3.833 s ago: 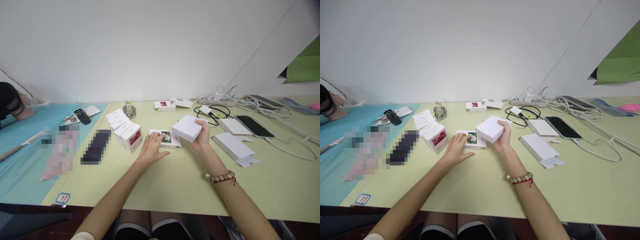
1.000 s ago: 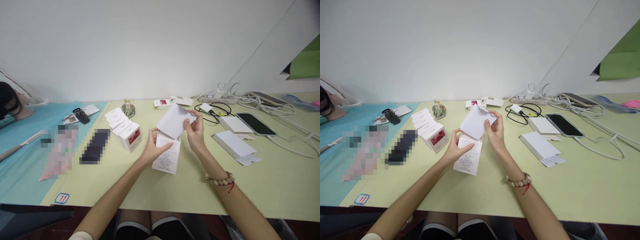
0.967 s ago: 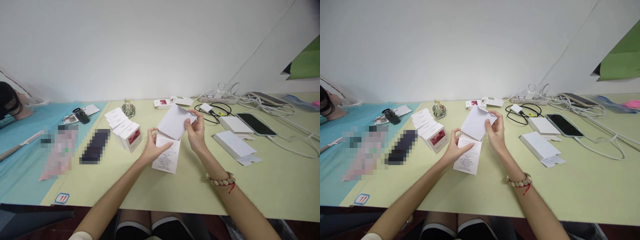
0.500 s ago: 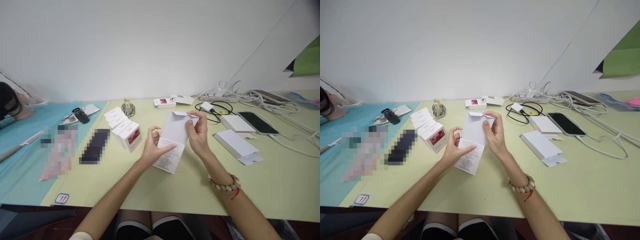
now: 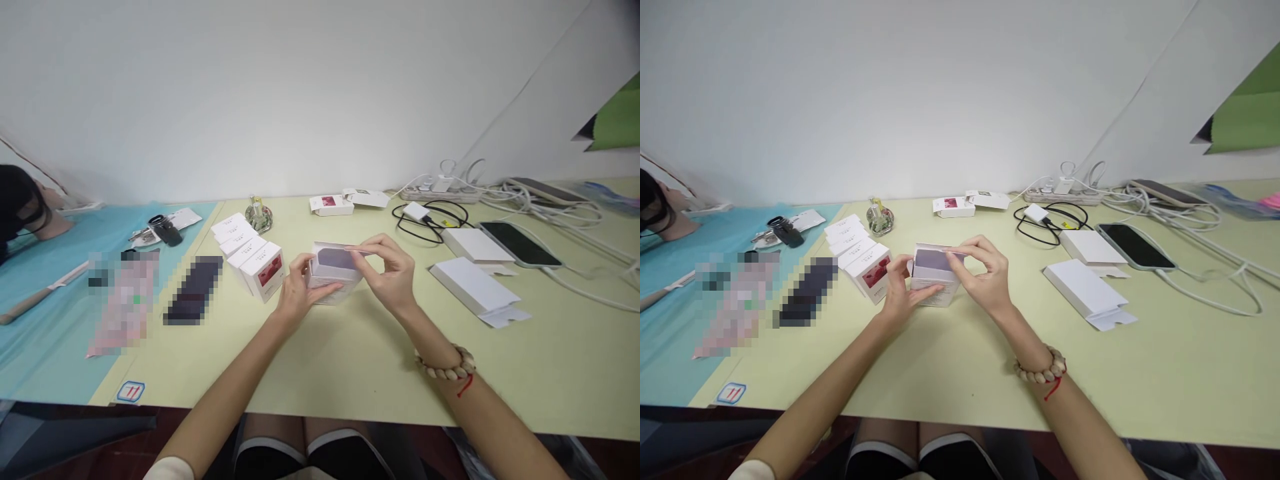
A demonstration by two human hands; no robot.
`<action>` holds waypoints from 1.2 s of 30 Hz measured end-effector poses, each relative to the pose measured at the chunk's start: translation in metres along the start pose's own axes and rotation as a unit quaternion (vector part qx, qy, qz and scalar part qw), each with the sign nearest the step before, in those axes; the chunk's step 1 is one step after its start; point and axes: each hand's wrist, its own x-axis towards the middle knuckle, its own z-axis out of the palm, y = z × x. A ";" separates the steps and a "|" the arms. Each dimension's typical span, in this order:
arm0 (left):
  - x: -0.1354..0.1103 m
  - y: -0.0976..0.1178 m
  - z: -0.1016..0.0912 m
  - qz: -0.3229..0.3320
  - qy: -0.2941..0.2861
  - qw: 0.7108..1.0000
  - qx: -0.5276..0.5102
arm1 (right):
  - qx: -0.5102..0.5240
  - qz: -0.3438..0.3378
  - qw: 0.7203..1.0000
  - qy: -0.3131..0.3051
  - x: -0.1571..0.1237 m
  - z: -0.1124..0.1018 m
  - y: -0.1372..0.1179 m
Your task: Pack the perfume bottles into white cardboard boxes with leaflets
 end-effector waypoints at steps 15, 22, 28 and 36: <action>-0.002 0.008 0.000 -0.036 -0.069 0.997 0.026 | -0.082 -0.048 0.990 -0.102 -0.001 0.000 0.004; -0.002 0.024 -0.002 -0.075 -0.015 0.997 -0.031 | -0.004 0.005 0.992 -0.123 -0.005 0.001 0.004; 0.007 0.030 -0.007 -0.176 0.012 0.969 -0.173 | 0.131 0.209 0.968 0.051 -0.006 -0.006 0.049; 0.021 0.028 -0.021 -0.309 -0.390 0.672 -0.549 | -0.127 0.278 0.925 -0.227 -0.021 0.006 0.074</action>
